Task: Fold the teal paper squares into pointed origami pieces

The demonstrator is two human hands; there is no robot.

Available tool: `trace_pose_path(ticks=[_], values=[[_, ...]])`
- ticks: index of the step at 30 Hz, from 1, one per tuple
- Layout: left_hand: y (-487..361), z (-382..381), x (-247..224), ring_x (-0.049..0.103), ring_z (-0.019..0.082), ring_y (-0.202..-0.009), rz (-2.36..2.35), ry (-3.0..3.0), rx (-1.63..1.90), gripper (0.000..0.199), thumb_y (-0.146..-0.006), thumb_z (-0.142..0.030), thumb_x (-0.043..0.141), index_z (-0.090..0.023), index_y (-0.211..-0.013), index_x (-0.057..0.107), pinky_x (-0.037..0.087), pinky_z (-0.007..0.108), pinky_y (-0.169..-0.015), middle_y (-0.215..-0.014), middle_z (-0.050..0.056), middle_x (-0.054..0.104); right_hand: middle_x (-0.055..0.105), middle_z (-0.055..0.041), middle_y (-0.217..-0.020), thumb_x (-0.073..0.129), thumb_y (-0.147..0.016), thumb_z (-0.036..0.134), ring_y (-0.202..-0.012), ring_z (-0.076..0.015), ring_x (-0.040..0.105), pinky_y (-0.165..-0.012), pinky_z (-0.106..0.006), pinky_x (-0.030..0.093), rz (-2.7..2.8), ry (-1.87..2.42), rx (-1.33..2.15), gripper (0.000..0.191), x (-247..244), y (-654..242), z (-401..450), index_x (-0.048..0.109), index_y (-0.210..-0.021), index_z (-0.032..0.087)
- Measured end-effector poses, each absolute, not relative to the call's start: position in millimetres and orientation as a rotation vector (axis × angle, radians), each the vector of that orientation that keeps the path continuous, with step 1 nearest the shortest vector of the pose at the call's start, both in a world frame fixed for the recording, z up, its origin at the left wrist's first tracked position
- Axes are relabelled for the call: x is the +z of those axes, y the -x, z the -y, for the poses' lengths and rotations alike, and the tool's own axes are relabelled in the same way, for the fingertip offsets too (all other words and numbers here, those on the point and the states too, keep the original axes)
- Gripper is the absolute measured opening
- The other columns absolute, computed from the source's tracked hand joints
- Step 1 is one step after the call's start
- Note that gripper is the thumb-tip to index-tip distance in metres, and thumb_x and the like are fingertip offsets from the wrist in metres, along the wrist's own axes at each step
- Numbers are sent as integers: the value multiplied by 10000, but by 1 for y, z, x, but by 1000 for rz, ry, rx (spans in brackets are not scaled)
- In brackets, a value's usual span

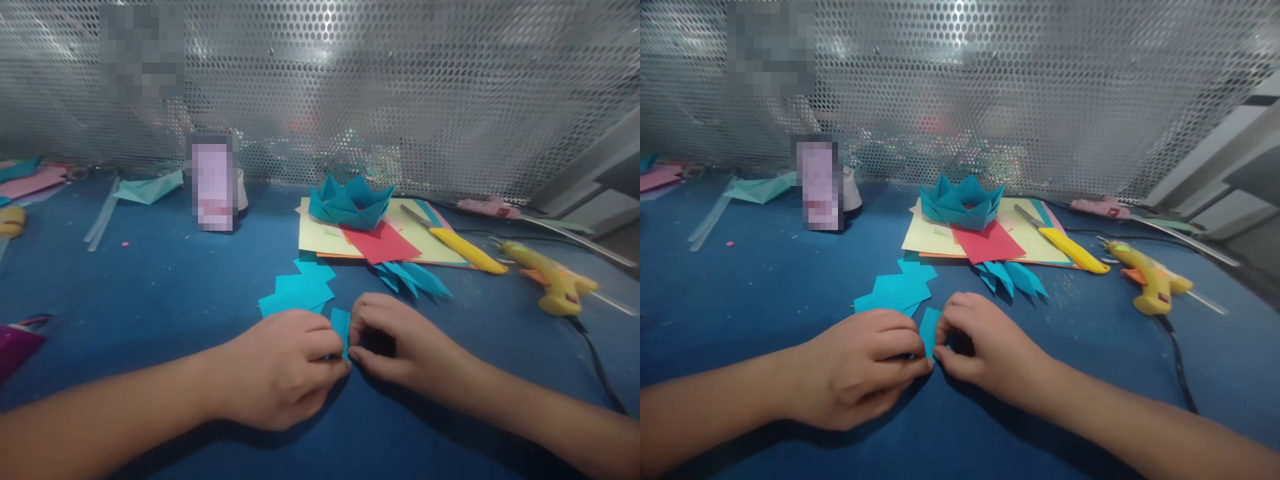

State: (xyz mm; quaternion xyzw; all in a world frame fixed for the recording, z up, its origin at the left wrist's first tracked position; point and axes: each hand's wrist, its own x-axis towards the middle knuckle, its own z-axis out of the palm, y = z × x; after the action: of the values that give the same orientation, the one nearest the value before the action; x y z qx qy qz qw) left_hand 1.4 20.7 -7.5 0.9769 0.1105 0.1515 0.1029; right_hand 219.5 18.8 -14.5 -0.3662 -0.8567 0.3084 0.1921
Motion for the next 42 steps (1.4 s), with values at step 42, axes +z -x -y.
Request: trace_pose_path(ticks=[42], values=[[-13, 8, -2, 554, 228, -817, -745, -2762, 454, 162, -885, -153, 463, -112, -952, 605, 519, 376, -719, -951, 112, 602, 634, -7, -669, 562, -788, 158, -647, -142, 559, -594, -253, 413, 2372, 1206, 647, 101, 2, -228, -18, 632, -723, 188]])
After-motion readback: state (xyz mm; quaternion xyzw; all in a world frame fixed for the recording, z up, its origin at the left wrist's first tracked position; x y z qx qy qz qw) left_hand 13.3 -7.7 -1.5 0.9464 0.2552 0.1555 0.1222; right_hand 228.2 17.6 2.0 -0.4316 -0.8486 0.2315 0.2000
